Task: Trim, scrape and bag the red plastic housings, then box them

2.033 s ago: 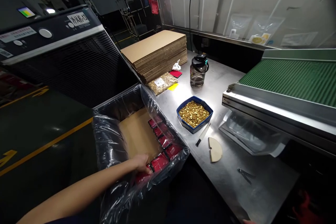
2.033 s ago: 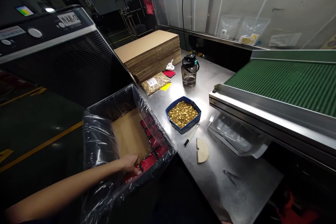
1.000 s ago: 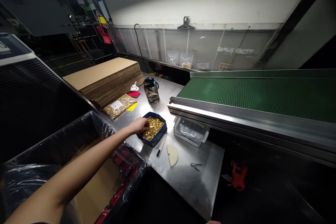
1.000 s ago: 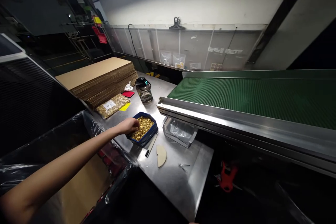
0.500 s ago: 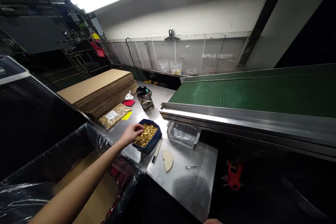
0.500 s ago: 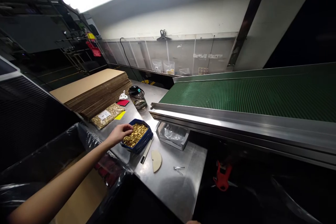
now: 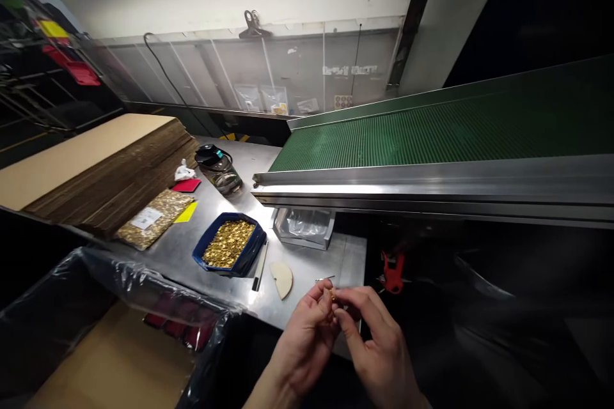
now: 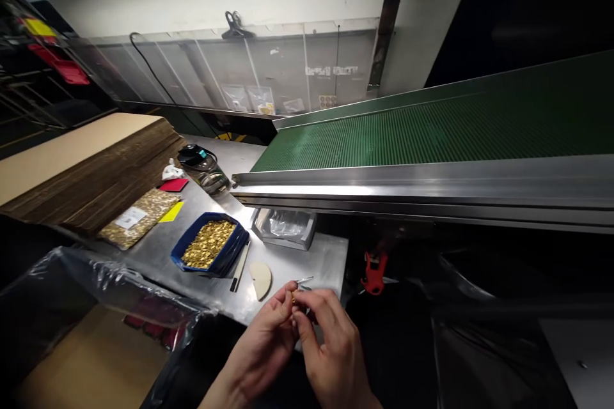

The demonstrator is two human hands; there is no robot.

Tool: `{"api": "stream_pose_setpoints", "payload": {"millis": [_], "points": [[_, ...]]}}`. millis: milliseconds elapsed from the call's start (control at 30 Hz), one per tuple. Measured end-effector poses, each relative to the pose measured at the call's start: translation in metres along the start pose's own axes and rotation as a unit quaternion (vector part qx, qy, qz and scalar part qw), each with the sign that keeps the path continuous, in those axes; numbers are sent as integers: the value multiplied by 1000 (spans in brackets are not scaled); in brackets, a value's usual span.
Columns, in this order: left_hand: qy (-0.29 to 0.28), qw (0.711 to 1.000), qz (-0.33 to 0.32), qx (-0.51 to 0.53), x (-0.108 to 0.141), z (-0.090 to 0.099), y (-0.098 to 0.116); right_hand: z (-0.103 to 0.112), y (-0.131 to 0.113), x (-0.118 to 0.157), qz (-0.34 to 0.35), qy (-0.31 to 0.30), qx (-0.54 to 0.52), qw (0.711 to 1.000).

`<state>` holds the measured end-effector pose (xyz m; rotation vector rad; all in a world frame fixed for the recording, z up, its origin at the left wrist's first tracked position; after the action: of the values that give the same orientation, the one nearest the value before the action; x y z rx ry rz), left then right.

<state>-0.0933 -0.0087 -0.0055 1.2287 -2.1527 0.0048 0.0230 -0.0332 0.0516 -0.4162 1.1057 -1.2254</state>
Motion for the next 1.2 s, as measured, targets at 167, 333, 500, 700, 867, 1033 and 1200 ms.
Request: {"api": "stream_pose_setpoints", "payload": {"millis": [167, 333, 500, 700, 867, 1033, 1200], "points": [[-18, 999, -23, -36, 0, -5, -4, 11, 3, 5, 9, -8, 31, 999], [-21, 997, -17, -70, 4, -3, -9, 22, -3, 12, 41, 7, 98, 994], [-29, 995, -43, -82, 10, -6, -15, 33, -14, 10, 106, -4, 153, 983], [-40, 993, -52, -95, 25, -14, -14, 44, -27, 16, 116, 33, 123, 985], [-53, 985, -69, -146, 34, -21, -11, 44, -29, 21, -17, 77, -16, 997], [-32, 975, -86, -200, 35, -19, -7, 43, -22, 14, -19, 2, -14, 1000], [-24, 964, -48, -259, 22, -2, -6, 39, -2, 11, 57, -96, 77, 991]]}}
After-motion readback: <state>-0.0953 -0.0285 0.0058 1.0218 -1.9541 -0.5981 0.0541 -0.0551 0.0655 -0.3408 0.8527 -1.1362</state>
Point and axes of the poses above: each hand's wrist, its own x-axis away from the middle knuckle, its own z-axis out of the back of the hand, y = z × x, the point moved 6 cm from there along -x, towards the middle knuckle, and after that the axes turned 9 degrees about x, right-handed, at the moved point
